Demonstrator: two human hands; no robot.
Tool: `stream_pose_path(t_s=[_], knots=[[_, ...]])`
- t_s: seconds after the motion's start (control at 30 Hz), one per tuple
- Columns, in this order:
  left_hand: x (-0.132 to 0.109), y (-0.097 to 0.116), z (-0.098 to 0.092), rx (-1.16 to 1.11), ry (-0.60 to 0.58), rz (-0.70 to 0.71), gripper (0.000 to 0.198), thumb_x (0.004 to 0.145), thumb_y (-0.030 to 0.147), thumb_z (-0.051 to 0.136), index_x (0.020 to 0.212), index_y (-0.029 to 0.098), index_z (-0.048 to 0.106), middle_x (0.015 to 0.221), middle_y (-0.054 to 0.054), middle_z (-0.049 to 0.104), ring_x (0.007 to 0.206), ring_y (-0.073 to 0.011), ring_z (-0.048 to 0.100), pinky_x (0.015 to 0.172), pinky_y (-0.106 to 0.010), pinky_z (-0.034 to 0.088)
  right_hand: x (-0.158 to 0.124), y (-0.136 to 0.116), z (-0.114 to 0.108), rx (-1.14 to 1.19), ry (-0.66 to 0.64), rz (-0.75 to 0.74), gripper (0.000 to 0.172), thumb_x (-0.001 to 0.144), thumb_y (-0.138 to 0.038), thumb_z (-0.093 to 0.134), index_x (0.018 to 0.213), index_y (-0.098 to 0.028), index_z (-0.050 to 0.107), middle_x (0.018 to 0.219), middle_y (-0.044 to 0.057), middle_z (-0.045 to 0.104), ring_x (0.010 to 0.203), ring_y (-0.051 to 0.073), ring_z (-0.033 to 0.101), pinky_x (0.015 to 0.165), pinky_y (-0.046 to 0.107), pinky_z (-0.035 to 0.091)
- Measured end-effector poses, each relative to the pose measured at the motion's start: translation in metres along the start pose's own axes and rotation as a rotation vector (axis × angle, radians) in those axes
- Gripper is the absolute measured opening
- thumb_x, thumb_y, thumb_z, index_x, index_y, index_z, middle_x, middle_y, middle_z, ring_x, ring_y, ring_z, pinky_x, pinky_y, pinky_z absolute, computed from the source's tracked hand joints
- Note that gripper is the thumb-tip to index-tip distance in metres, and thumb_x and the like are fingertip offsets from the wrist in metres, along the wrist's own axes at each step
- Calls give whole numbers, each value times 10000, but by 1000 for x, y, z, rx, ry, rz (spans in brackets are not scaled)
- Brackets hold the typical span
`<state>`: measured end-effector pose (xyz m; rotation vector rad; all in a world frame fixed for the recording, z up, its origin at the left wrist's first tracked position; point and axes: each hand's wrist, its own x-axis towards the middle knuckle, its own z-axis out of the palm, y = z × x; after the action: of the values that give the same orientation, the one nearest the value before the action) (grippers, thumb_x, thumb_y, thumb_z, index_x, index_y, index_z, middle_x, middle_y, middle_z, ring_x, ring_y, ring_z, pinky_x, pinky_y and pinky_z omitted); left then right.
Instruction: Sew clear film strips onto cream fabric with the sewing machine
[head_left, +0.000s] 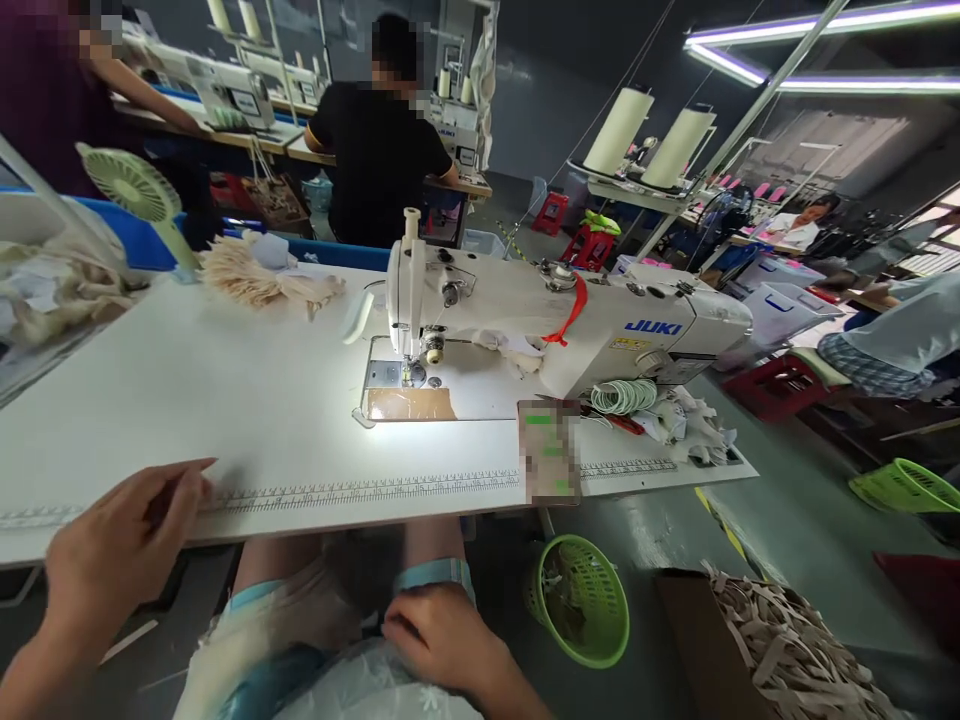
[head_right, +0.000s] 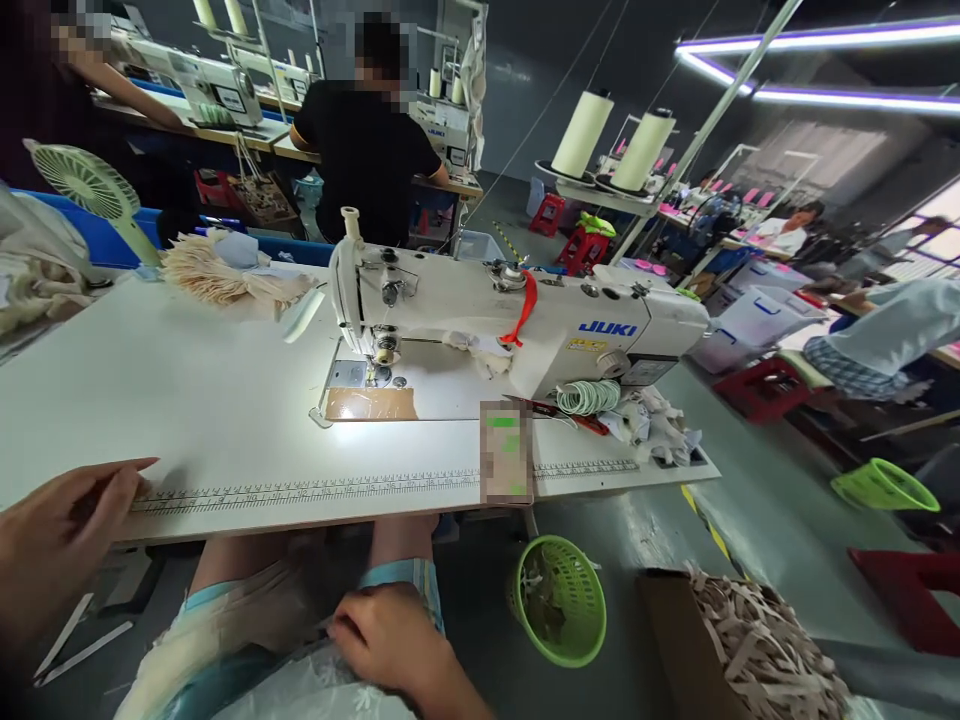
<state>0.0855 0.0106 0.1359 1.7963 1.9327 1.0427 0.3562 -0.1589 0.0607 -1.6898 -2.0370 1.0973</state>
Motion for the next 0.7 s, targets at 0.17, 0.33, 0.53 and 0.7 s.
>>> stream_pose_path(t_s=[0.17, 0.33, 0.53, 0.7], knots=[[0, -4, 9, 253, -2, 64, 341, 902, 412, 465, 959, 196, 722, 859, -17, 684, 805, -189, 610, 543, -203, 276, 15, 1, 5, -172, -188, -47, 201, 909, -302, 599, 1023, -233, 749, 943, 27, 778, 828, 218, 702, 679, 257, 446], [-5, 5, 14, 294, 91, 141, 385, 920, 378, 413, 902, 147, 721, 825, -41, 668, 746, -165, 579, 536, -225, 234, 28, 4, 9, -235, -286, -113, 228, 905, -329, 629, 1087, -234, 729, 987, 17, 775, 848, 216, 704, 643, 259, 436], [-2, -1, 13, 299, 85, 151, 350, 885, 355, 421, 885, 164, 715, 850, -45, 679, 790, -183, 592, 554, -216, 279, 43, 9, 23, -179, -384, -220, 207, 877, -388, 683, 1038, -265, 728, 920, -50, 775, 843, 180, 701, 542, 233, 373], [-4, 9, 14, 300, 123, 114, 360, 870, 338, 396, 860, 166, 712, 819, -39, 663, 789, -180, 591, 574, -221, 283, 55, 19, 34, -53, -353, -185, 89, 828, -272, 700, 902, -248, 743, 819, -61, 754, 765, 182, 684, 555, 235, 387]])
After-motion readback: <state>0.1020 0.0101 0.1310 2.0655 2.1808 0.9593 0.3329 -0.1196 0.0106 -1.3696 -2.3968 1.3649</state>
